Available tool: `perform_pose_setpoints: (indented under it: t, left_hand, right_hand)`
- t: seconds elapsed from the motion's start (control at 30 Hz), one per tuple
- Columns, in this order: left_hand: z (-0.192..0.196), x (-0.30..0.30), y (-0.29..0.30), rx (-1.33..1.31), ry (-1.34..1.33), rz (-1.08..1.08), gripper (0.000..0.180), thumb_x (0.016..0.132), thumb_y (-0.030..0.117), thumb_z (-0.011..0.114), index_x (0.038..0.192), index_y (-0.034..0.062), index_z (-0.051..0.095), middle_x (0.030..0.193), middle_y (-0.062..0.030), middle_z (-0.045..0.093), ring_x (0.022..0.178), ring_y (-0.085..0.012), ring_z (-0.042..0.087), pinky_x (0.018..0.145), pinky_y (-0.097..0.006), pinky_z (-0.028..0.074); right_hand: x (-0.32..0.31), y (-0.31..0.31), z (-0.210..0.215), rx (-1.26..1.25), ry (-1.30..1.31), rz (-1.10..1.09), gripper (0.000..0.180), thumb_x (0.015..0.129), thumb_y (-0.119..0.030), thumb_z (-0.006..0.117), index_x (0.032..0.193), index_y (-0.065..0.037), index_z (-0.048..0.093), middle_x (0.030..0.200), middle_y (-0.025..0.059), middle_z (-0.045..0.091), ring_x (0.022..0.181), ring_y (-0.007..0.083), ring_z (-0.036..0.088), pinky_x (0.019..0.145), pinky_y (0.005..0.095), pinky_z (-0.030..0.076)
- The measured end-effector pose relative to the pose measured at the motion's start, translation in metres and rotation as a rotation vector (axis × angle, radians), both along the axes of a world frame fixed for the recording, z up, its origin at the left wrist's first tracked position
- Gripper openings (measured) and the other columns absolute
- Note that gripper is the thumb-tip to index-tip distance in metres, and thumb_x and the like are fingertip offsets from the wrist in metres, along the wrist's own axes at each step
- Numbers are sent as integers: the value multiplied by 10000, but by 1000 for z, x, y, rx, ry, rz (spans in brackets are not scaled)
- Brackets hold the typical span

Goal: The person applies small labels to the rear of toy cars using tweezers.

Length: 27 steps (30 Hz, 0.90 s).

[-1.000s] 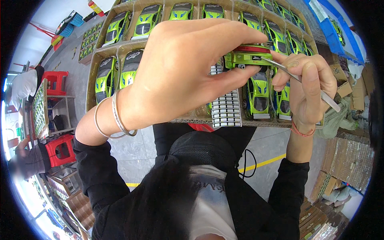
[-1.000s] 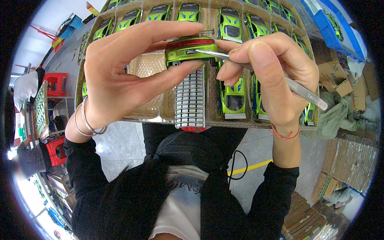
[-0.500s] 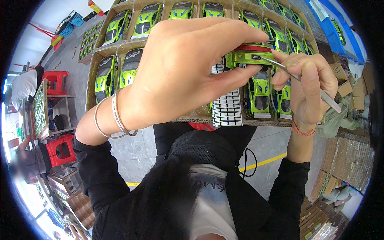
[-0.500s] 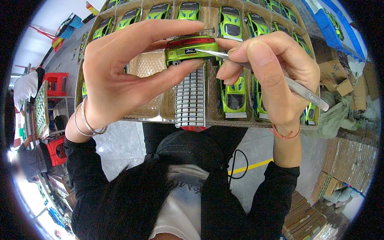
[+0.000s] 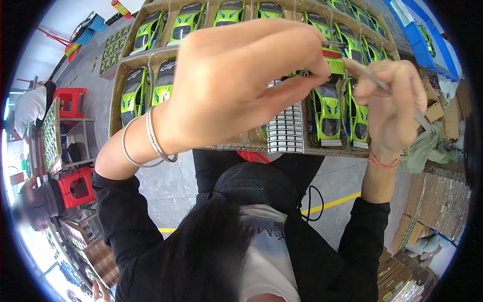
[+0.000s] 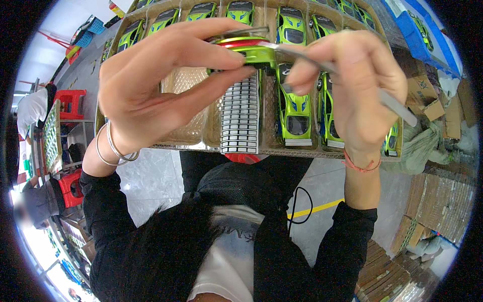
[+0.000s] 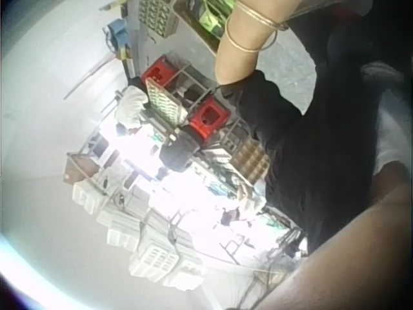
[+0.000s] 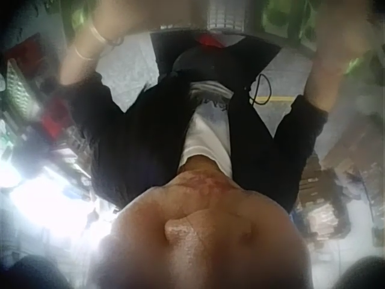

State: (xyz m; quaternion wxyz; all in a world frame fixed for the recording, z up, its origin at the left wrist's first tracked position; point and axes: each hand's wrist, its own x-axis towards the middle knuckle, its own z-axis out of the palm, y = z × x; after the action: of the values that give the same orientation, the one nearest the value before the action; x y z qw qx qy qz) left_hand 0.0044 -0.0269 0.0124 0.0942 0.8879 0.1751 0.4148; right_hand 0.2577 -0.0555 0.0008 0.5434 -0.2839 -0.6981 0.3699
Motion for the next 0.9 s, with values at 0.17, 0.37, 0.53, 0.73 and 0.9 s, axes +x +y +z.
perform_pose_setpoints:
  t: [0.17,0.37,0.53,0.73,0.9]
  left_hand:
    - [-5,-25,-9,207,-176,-2,399,698,-113,816,1059,-48,659,1054,-267,700,975,-312,716,850,-360,584]
    - [-5,-57,-58,2,112,271,454,708,-134,792,1130,-56,643,1086,-261,695,1014,-322,707,866,-383,579]
    - [-14,-67,-57,-13,181,207,397,696,-61,746,1086,-63,671,1065,-250,698,1054,-392,686,918,-437,551]
    - [-11,-45,-52,-32,275,105,318,749,140,766,1023,-10,706,1110,-192,698,1166,-420,624,1012,-529,474]
    - [-32,-13,-57,-40,394,180,420,755,281,801,1070,30,684,1100,-153,695,1125,-333,649,1020,-491,477]
  right_hand:
    - [1,-3,3,-165,34,-41,387,1049,-296,370,1033,38,564,829,168,644,765,210,624,886,414,521]
    - [-37,21,-9,-420,-99,-46,351,988,-294,613,902,39,685,764,113,698,705,153,694,671,266,559]
    - [-48,38,-28,-405,-270,-1,378,986,-321,615,870,33,675,756,101,702,689,130,696,631,233,550]
    - [-40,28,-29,-511,-326,-32,379,999,-322,591,920,40,672,792,113,718,718,141,707,634,234,532]
    - [-29,12,-28,-505,-262,-84,357,1011,-307,575,962,32,677,827,116,722,726,145,698,667,237,527]
